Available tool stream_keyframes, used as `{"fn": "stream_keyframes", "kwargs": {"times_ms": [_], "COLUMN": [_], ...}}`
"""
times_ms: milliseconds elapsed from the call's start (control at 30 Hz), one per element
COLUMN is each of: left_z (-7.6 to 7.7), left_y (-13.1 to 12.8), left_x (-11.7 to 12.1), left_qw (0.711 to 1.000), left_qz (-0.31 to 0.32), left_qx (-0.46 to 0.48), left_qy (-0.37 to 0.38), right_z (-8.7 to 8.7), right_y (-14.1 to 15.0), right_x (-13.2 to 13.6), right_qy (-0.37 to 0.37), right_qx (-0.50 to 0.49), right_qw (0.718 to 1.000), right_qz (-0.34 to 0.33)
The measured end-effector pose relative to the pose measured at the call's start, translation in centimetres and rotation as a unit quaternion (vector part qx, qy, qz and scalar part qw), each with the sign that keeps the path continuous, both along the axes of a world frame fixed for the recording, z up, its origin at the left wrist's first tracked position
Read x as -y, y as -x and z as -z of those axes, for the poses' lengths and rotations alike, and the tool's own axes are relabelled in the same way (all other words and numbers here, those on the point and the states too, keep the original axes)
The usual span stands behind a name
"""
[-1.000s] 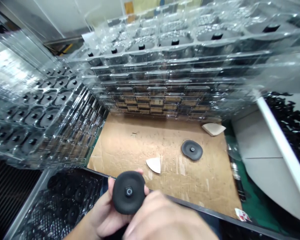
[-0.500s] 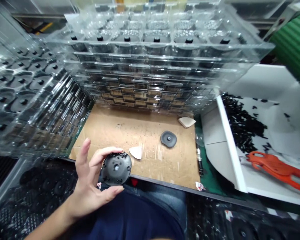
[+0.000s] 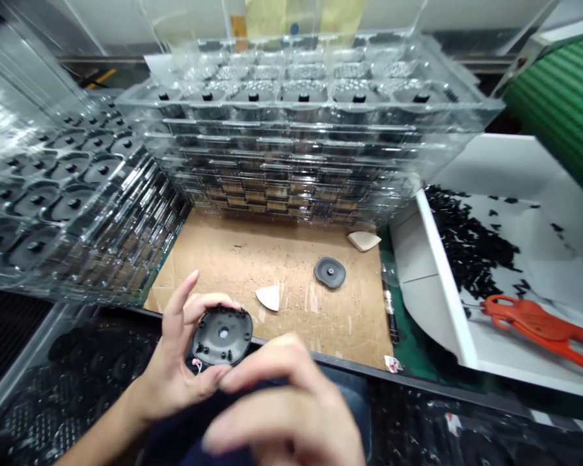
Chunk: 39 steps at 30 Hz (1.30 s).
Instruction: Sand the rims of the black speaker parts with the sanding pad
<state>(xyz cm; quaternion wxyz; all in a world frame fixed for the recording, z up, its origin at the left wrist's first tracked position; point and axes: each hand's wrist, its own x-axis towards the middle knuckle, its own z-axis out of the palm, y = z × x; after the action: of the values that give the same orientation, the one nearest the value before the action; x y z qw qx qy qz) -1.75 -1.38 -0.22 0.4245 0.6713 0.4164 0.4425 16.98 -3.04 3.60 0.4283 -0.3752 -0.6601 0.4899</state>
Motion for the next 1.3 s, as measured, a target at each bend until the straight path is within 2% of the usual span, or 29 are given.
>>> {"fn": "stream_keyframes", "kwargs": {"times_ms": [67, 133, 333, 500, 667, 900, 1000, 1067, 1200, 1300], "left_z": [-0.2, -0.5, -0.9, -0.7, -0.3, -0.1, 0.0, 0.1, 0.4, 0.7], "left_y": [0.0, -0.3, -1.0, -1.2, -1.4, -1.7, -1.9, -2.0, -2.4, -2.6], "left_x": [0.1, 0.1, -0.1, -0.3, -0.6, -1.2, -1.4, -1.5, -1.6, -1.6], "left_qw": [0.998, 0.991, 0.974, 0.959, 0.954, 0.952, 0.955, 0.964, 0.980, 0.984], "left_qz": [0.030, 0.064, 0.148, 0.172, 0.164, 0.182, 0.177, 0.156, 0.125, 0.115], "left_qx": [0.015, 0.031, 0.056, 0.081, 0.085, 0.063, 0.059, 0.061, 0.052, 0.049], "left_qy": [0.062, 0.115, 0.161, 0.210, 0.234, 0.237, 0.231, 0.206, 0.147, 0.128], "right_z": [0.2, 0.4, 0.9, 1.4, 1.9, 2.3, 2.5, 2.7, 3.3, 4.1], "right_y": [-0.5, -0.9, -1.0, -1.0, -1.2, -1.6, -1.7, -1.7, -1.8, -2.6], "right_x": [-0.8, -1.1, -2.2, -3.2, -3.5, -3.9, -3.8, -3.5, -2.4, -1.5], "right_qy": [0.036, 0.096, 0.257, 0.334, 0.362, 0.393, 0.394, 0.396, 0.418, 0.371], "right_qx": [-0.011, -0.004, -0.053, -0.113, -0.138, -0.159, -0.148, -0.152, -0.172, -0.166], "right_qw": [0.998, 0.993, 0.962, 0.930, 0.917, 0.900, 0.902, 0.903, 0.892, 0.910], "right_qz": [0.059, 0.069, -0.078, -0.108, -0.091, -0.101, -0.097, -0.071, 0.021, 0.079]}}
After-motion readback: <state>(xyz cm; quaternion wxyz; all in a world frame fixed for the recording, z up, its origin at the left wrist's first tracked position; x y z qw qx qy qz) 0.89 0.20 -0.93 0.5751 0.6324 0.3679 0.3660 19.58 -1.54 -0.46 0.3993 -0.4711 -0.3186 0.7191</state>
